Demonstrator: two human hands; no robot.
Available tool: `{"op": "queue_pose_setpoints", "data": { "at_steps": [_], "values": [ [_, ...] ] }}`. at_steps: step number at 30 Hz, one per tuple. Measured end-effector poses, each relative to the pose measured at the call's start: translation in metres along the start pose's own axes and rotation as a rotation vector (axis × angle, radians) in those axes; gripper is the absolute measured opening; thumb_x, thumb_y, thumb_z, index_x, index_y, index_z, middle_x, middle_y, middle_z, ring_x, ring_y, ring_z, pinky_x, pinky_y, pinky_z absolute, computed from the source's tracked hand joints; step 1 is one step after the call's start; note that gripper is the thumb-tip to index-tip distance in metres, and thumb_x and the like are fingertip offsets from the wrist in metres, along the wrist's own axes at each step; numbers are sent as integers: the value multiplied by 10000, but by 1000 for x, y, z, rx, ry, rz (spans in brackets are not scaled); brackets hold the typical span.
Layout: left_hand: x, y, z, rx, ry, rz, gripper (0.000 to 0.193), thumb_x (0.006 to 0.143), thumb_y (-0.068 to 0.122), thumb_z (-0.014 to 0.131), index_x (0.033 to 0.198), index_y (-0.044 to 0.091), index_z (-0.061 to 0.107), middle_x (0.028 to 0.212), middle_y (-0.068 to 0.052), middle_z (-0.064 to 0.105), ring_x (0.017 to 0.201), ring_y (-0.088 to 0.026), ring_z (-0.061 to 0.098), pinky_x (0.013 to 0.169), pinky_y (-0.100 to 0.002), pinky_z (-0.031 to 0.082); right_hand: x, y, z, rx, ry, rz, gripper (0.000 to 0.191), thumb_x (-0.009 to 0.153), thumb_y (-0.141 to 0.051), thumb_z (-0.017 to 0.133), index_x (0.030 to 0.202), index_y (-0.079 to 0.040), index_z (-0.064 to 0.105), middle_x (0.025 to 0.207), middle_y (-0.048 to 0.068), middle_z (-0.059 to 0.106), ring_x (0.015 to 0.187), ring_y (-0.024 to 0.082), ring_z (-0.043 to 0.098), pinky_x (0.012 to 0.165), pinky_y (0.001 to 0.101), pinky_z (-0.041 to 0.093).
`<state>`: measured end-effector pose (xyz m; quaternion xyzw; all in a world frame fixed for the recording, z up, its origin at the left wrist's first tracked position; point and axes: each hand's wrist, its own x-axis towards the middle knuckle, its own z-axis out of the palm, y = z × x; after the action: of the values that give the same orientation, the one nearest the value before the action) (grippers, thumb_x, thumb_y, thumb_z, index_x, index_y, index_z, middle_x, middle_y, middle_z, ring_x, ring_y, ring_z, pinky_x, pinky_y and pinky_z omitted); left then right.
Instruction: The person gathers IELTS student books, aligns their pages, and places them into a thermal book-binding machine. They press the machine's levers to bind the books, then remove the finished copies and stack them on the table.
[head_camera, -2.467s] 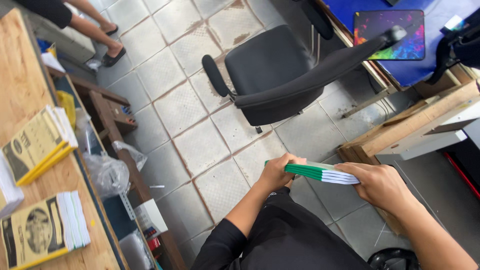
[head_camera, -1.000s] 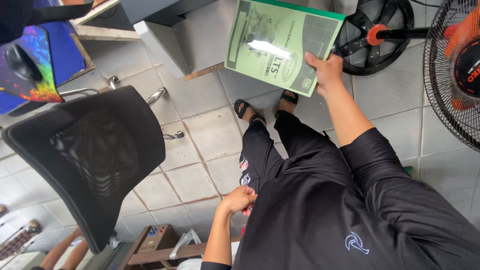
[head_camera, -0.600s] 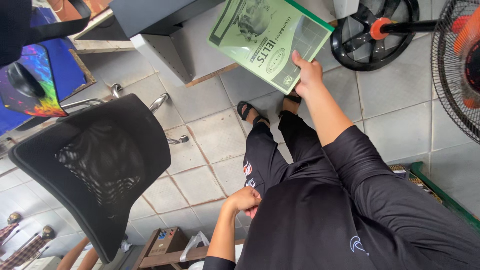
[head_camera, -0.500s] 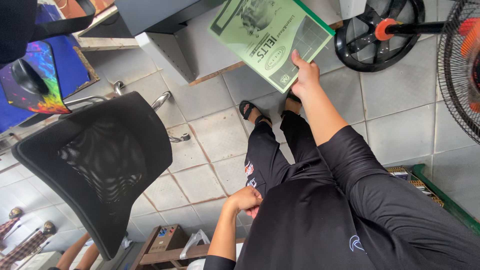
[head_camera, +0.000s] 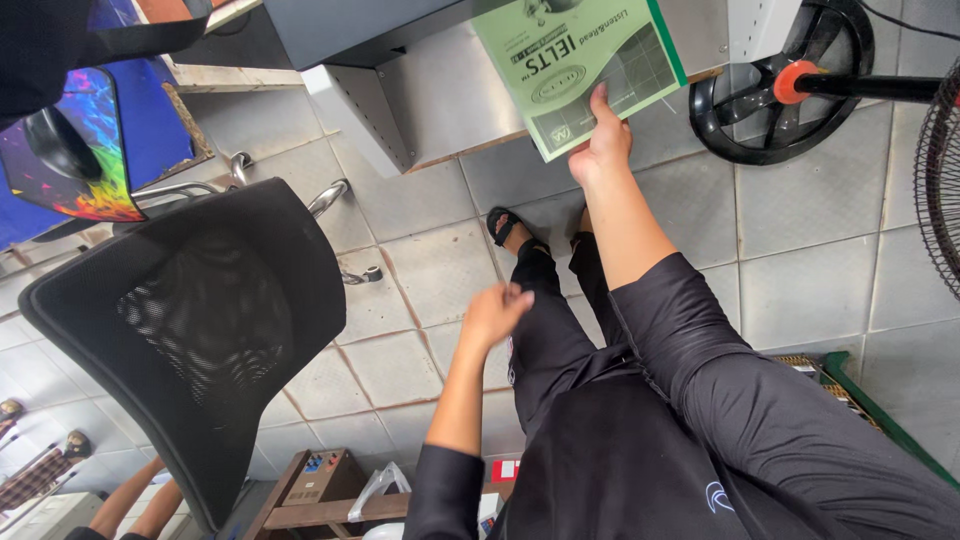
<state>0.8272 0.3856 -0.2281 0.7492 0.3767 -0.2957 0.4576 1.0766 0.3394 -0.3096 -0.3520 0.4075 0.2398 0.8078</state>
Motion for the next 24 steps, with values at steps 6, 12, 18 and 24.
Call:
{"op": "queue_pose_setpoints", "data": {
  "at_steps": [6,12,18,24],
  "values": [
    [106,64,-22,-1185,98,16,545,935,349,672,1350,21,539,1110,-80,704,1002,-256,705,794,-379,609,15,17,8,55,41,11,431,920,-203,732,1297,-62,578,1209,135,694,1096,322,703,904,516,613],
    [162,89,-20,-1185,196,38,489,948,253,685,1250,-127,629,1074,-157,721,938,-238,727,723,-355,623,29,26,-2,52,-21,18,460,944,-238,702,1288,36,569,1216,188,682,1097,362,697,933,548,592],
    [194,66,-4,-970,300,149,341,962,201,679,1092,-113,710,906,-141,750,768,-197,729,607,-319,617,36,17,-39,-227,-212,28,489,966,-243,691,1326,38,516,1271,169,644,1156,288,677,1009,464,575],
    [215,62,-36,-425,414,182,267,924,228,656,1014,-11,733,788,-144,756,700,-248,740,661,-372,585,43,-35,-104,-947,-309,-223,381,948,-123,692,1272,67,628,1114,179,751,883,227,766,753,354,629]
  ]
}}
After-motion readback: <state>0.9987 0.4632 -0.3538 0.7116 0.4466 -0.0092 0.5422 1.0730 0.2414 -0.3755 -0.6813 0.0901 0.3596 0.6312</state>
